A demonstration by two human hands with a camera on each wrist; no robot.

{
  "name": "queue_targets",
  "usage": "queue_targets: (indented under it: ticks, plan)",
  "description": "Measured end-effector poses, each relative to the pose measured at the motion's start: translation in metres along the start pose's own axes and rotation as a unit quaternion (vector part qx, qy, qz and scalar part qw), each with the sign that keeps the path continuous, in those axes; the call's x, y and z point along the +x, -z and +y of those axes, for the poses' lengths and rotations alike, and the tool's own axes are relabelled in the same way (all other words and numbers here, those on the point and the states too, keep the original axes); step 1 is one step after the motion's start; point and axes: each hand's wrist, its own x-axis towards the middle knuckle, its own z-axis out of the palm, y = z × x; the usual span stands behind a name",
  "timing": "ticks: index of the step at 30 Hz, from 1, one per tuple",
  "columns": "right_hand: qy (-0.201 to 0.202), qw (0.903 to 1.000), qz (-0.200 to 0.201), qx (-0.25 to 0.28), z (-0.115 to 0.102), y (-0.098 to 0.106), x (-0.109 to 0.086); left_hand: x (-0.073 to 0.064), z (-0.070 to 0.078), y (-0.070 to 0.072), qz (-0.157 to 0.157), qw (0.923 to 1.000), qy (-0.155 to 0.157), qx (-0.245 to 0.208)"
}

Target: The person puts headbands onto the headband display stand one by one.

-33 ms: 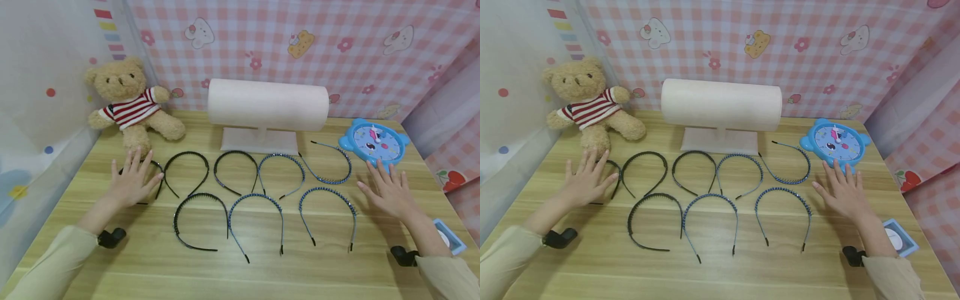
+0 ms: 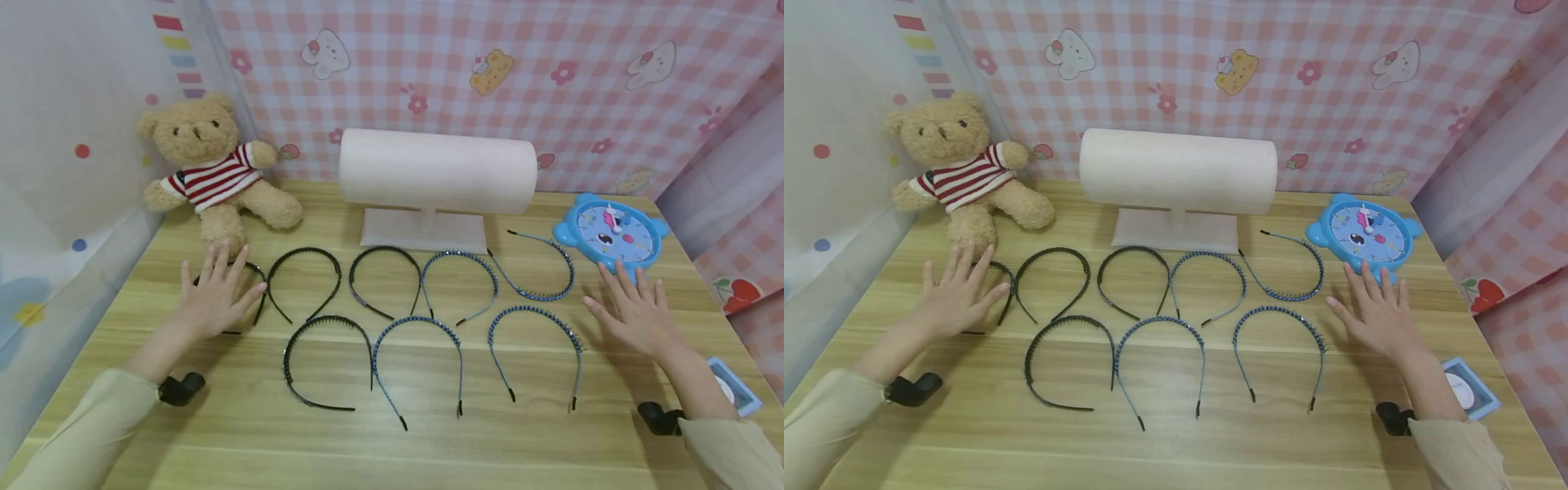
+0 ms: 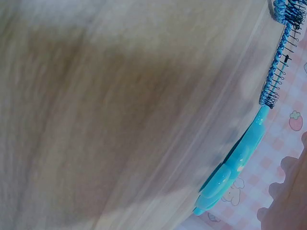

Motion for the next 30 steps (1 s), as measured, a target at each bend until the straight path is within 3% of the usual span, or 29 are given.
queue_targets:
  ticks: [19, 25, 30]
  plan:
    - [-0.002, 0.9996, -0.023, 0.015, -0.002, 0.001, 0.01, 0.007, 0.006, 0.004, -0.008, 0.9998, -0.017, 0.005]
    - [-0.012, 0.9986, -0.043, 0.027, -0.004, 0.003, 0.016, 0.018, 0.013, 0.004, -0.003, 0.9992, -0.034, 0.019]
    - [-0.005, 0.9991, -0.033, 0.025, -0.007, 0.003, 0.027, 0.034, 0.023, 0.008, 0.013, 0.9984, -0.052, 0.018]
